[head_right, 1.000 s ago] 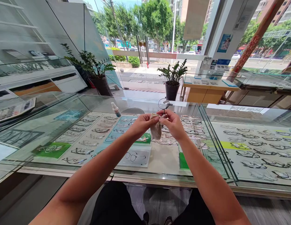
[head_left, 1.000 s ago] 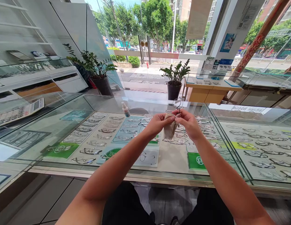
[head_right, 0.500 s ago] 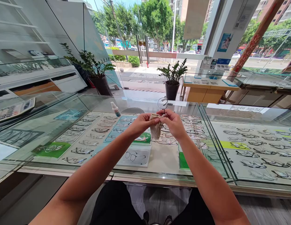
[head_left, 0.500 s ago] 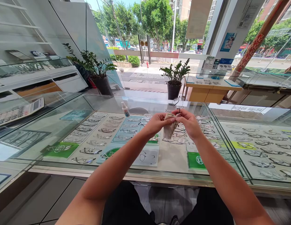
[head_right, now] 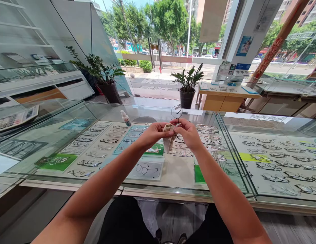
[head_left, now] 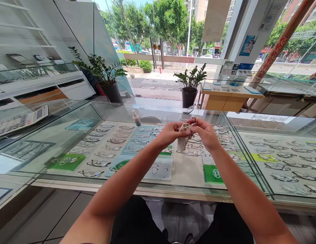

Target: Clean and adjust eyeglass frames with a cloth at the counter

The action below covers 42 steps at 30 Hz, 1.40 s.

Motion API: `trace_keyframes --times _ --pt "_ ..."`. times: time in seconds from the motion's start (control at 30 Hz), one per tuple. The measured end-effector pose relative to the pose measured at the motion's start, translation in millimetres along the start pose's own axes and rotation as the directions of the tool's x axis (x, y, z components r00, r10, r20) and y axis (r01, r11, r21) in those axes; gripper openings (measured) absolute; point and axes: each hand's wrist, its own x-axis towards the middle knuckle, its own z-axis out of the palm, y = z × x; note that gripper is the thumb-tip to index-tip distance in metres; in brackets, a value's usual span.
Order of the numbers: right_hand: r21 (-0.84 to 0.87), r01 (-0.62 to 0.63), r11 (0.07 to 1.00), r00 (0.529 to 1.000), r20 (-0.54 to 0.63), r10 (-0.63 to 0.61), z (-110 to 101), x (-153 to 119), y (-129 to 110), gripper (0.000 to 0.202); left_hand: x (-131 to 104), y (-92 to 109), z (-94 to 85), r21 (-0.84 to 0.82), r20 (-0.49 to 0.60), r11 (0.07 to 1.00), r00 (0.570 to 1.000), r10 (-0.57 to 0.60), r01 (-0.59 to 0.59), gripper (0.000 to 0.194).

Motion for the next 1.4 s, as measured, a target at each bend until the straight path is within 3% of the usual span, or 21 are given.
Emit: trace_keyframes --times 0.27,0.77,0.97,1.3,1.4 --pt "-0.080 0.021 0.997 1.000 0.007 -0.021 2.3 -2.6 2.6 0.028 -2.5 -4.4 5.0 0.012 -0.083 1.000 0.997 0.007 -0.006 0.046" --pt "-0.098 0.037 0.995 0.997 0.071 -0.030 -3.8 -1.0 -3.2 0.030 -0.7 -2.7 2.2 -0.106 0.029 0.994 1.000 0.011 -0.008 0.048" --pt "-0.097 0.041 0.994 0.997 0.075 -0.034 -4.1 -1.7 -2.9 0.030 0.5 -2.6 2.9 -0.183 0.076 0.980 0.995 -0.067 0.080 0.047" --pt "-0.098 0.054 0.994 0.997 0.063 -0.048 -4.2 -1.6 -0.2 0.037 1.0 -7.9 6.2 -0.185 0.039 0.979 0.996 -0.084 0.090 0.043" --pt "-0.022 0.026 0.999 0.997 0.074 -0.024 -5.2 -0.6 -1.3 0.042 -0.8 -4.1 6.5 -0.206 0.044 0.975 0.996 -0.072 0.080 0.043"
